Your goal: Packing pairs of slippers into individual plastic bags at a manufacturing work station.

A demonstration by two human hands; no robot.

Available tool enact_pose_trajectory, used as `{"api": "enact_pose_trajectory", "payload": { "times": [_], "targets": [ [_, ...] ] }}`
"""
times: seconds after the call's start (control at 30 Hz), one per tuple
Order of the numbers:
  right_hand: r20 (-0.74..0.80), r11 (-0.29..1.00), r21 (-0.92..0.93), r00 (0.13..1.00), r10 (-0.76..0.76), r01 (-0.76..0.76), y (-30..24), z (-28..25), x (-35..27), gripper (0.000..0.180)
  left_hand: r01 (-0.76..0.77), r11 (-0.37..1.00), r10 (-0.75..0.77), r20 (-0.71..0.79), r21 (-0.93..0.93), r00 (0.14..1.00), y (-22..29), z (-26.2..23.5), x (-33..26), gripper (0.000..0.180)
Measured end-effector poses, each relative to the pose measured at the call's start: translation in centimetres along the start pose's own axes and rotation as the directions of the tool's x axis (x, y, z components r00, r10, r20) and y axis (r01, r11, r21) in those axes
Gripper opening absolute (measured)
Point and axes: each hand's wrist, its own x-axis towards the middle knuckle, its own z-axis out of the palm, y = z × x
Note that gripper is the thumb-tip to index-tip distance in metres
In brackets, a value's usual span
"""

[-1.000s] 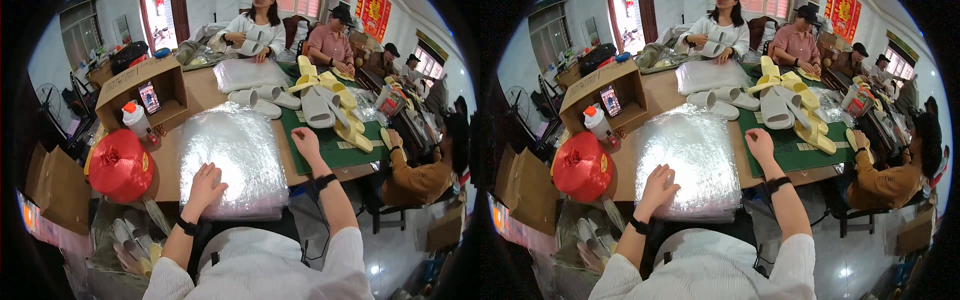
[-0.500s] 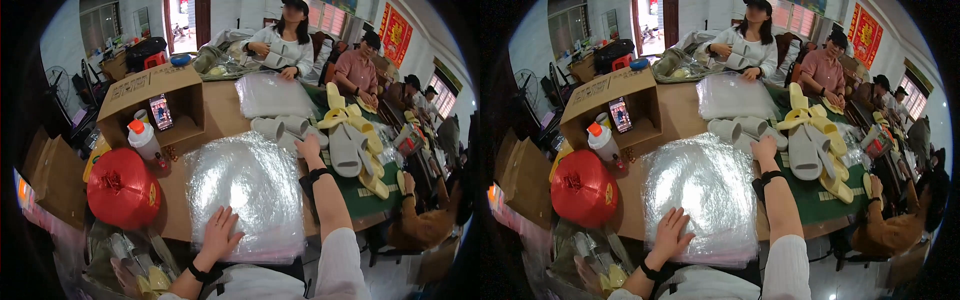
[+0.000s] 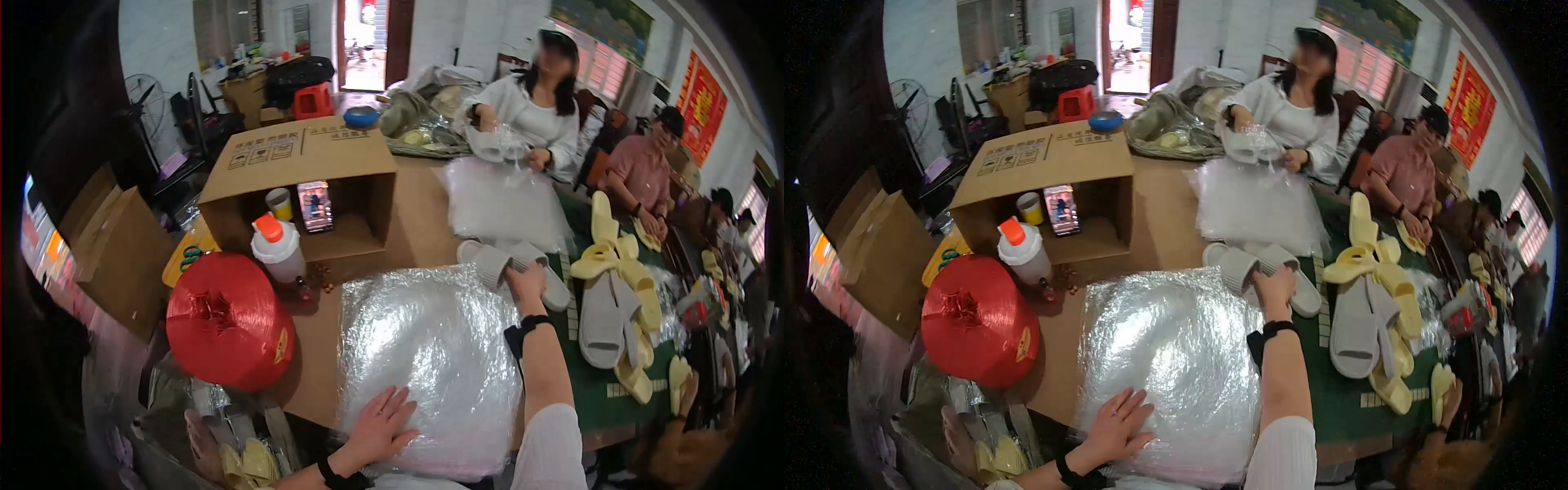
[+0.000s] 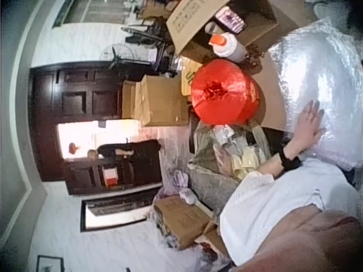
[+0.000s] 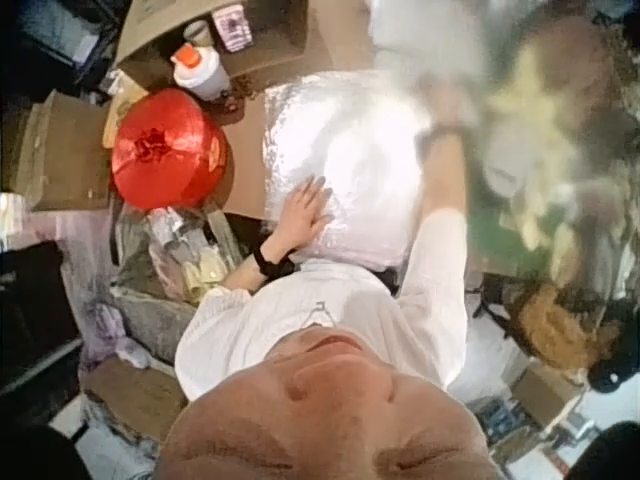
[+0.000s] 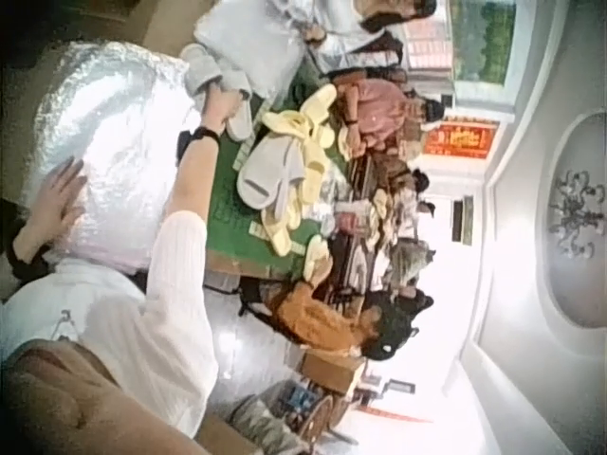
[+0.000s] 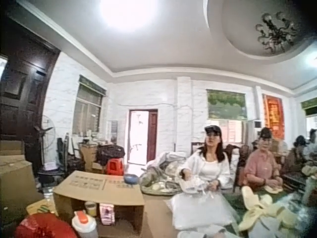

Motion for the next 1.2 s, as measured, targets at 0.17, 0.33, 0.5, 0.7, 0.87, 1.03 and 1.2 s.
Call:
{"api": "enact_pose_trajectory", "payload": {
  "times": [0.17, 0.33, 0.5, 0.7, 0.87, 1.03, 1.2],
  "targets": [
    [-0.044, 1.0, -0.013, 0.999, 0.018, -0.018, 0.7, 1.0, 0.0, 0.057, 0.039, 0.999, -0.038, 0.021, -0.005, 0.999, 0.4, -0.2, -0.4, 0.054],
    [-0.164, 0.998, -0.052, 0.986, -0.037, 0.029, 2.4, -0.7, -0.1, 0.053, 0.003, 1.0, -0.003, 0.0, -0.018, 1.0, 0.4, -0.4, -0.4, 0.054],
    [-0.296, 0.934, 0.289, 0.947, -0.122, 0.211, 4.8, -6.4, 0.2, 0.038, -0.025, 1.0, 0.025, -0.04, 0.003, 0.999, -0.1, 0.4, -0.6, 0.054],
    [-0.382, 0.604, 0.654, 0.888, -0.255, 0.455, 3.3, -14.8, -6.4, 0.037, -0.025, 0.999, 0.026, -0.037, 0.022, 0.999, -0.1, 0.2, -0.9, 0.055],
    [-0.003, 0.648, 0.74, 0.964, -0.267, 0.182, 1.1, -18.4, -18.0, 0.028, -0.054, 0.998, 0.055, -0.037, 0.039, 0.998, -0.3, 0.5, -0.9, 0.056],
    [0.167, 0.746, 0.657, 0.944, -0.283, 0.107, 2.9, -14.6, -24.0, 0.027, -0.086, 0.995, 0.088, -0.074, 0.042, 0.993, -0.4, 1.0, -1.1, 0.054],
    [0.195, 0.863, 0.493, 0.954, -0.229, 0.106, 2.9, -12.4, -27.3, 0.027, -0.115, 0.99, 0.124, -0.126, 0.076, 0.984, -0.2, 1.0, -1.5, 0.052]
  ]
}}
